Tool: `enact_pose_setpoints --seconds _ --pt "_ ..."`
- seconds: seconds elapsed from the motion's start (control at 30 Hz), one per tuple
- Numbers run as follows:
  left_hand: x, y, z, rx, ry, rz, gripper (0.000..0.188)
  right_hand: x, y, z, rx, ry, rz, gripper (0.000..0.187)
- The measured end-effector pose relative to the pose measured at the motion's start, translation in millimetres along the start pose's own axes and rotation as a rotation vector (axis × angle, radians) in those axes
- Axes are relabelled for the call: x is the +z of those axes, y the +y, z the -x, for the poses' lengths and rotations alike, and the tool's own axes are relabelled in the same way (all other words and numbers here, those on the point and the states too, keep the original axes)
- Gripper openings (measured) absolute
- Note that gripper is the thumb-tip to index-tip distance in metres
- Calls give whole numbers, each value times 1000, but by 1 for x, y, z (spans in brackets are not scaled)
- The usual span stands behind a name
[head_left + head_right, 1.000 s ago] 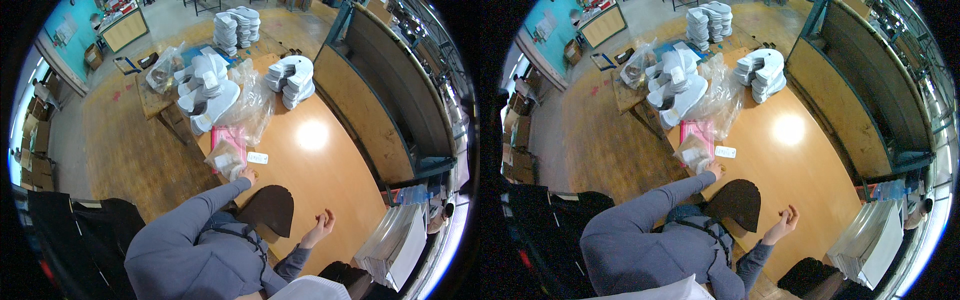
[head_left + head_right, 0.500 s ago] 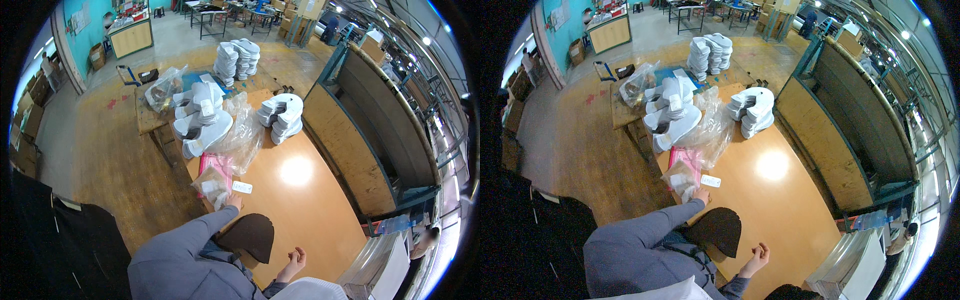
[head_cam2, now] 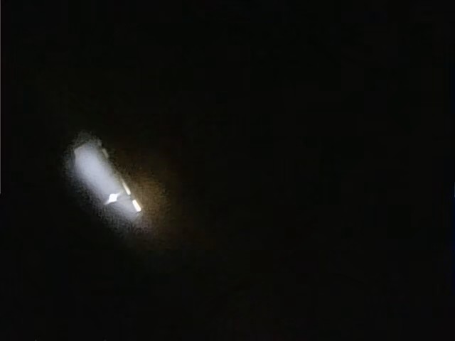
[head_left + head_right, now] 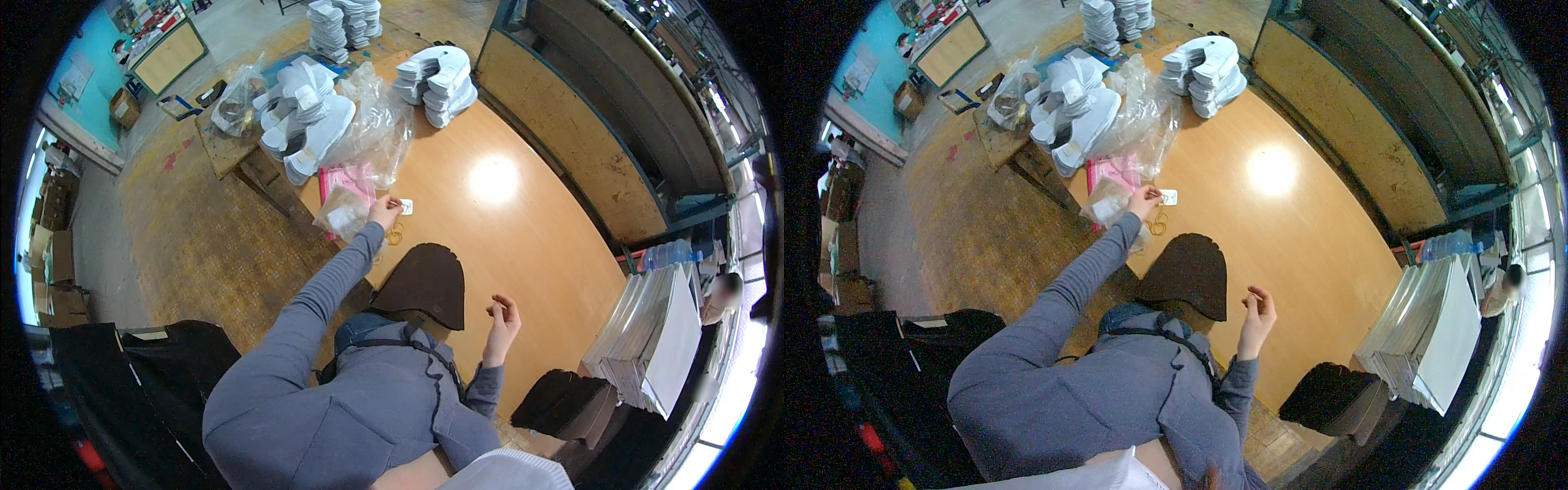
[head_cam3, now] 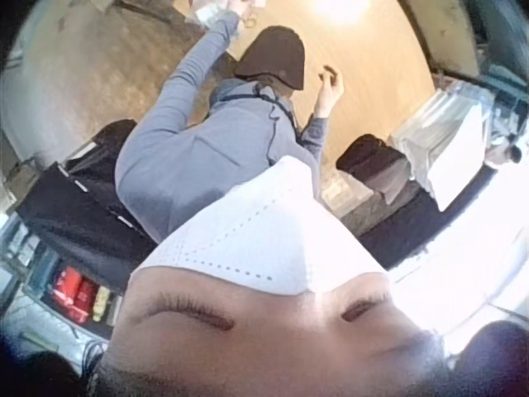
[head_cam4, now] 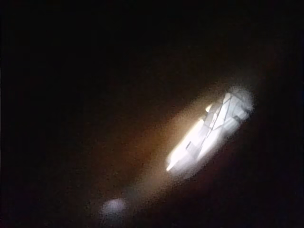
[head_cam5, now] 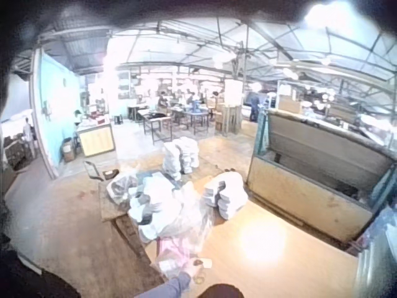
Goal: The person repeatedly picks up dark brown scalloped material pieces from a table, aligns them into neat stacks, and secures some stacks with rubber bands. The person also moves white sheets and other items on the table to organize the workspace.
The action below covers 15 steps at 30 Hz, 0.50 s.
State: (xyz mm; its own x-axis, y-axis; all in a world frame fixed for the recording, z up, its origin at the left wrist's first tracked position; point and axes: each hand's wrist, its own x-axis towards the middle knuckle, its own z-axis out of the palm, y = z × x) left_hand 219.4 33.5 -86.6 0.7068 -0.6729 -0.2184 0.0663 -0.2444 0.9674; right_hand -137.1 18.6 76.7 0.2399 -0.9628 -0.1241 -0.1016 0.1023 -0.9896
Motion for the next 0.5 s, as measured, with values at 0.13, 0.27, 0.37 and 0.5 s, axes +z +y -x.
enact_pose_setpoints --seconds 0.13,0.27,0.37,0.5 --pt "-9 12 2 -189 -88 340 26 -2 8 -1 -32 -113 46 14" --pt "18 66 48 -132 -246 293 25 -4 3 5 22 -209 -110 16" --pt "42 92 98 9 -520 240 35 8 3 11 140 -456 -160 20" --pt "90 102 166 114 -823 78 41 24 26 20 245 -491 -126 23"
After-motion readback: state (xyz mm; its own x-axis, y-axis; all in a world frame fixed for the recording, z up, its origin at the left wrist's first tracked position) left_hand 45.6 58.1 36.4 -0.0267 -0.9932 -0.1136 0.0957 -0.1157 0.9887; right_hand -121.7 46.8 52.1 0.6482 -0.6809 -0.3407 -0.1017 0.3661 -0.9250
